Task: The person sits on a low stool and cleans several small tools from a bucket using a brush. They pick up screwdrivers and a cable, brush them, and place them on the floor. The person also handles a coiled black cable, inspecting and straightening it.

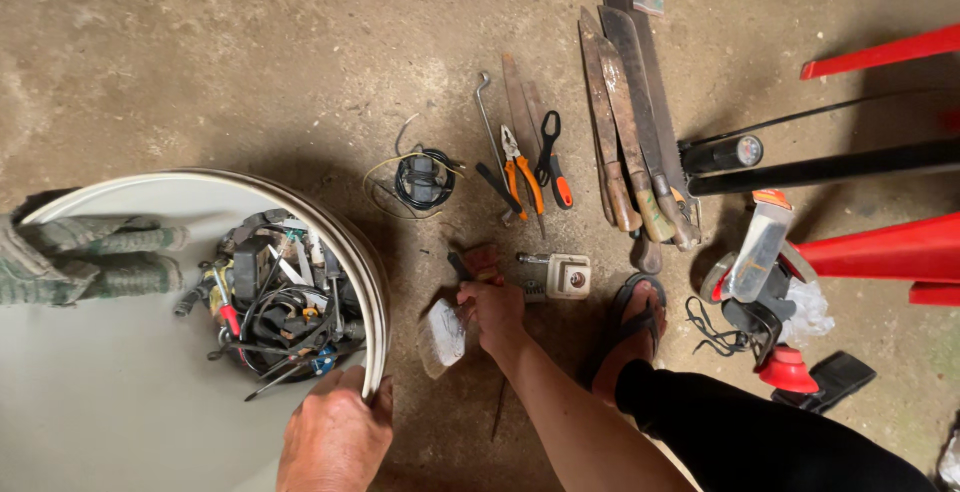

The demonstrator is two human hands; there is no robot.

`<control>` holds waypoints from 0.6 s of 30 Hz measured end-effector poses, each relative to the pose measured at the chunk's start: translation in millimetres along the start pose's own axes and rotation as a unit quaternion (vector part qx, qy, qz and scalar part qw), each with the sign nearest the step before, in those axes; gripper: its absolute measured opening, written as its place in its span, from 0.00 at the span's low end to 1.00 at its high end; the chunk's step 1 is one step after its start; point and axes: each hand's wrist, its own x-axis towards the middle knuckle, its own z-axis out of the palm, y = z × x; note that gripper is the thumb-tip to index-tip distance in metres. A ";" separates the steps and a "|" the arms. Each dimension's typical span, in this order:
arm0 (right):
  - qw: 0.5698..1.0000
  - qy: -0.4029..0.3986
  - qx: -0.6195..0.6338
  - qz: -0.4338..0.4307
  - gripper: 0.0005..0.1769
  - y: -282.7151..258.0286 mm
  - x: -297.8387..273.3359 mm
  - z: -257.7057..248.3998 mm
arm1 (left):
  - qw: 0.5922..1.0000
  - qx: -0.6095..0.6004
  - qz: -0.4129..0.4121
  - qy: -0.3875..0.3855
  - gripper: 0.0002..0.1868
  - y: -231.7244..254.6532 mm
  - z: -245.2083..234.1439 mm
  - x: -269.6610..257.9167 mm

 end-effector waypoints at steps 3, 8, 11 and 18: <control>0.999 -0.019 0.031 0.004 0.03 1.8 -4.1 -6.9 | 1.000 -0.015 0.014 0.021 0.18 -2.5 2.5 -2.5; 1.000 -0.005 0.004 -0.016 0.05 -15.7 -8.4 -7.0 | 1.000 -0.015 0.011 0.005 0.18 2.9 -4.7 -3.7; 1.000 -0.005 0.015 -0.013 0.04 -22.1 -4.7 -4.4 | 1.000 -0.021 0.012 -0.007 0.19 2.7 -4.4 -5.0; 0.999 0.015 0.031 0.005 0.05 -24.1 3.7 4.3 | 0.999 -0.037 0.011 -0.029 0.19 5.6 -9.8 -6.0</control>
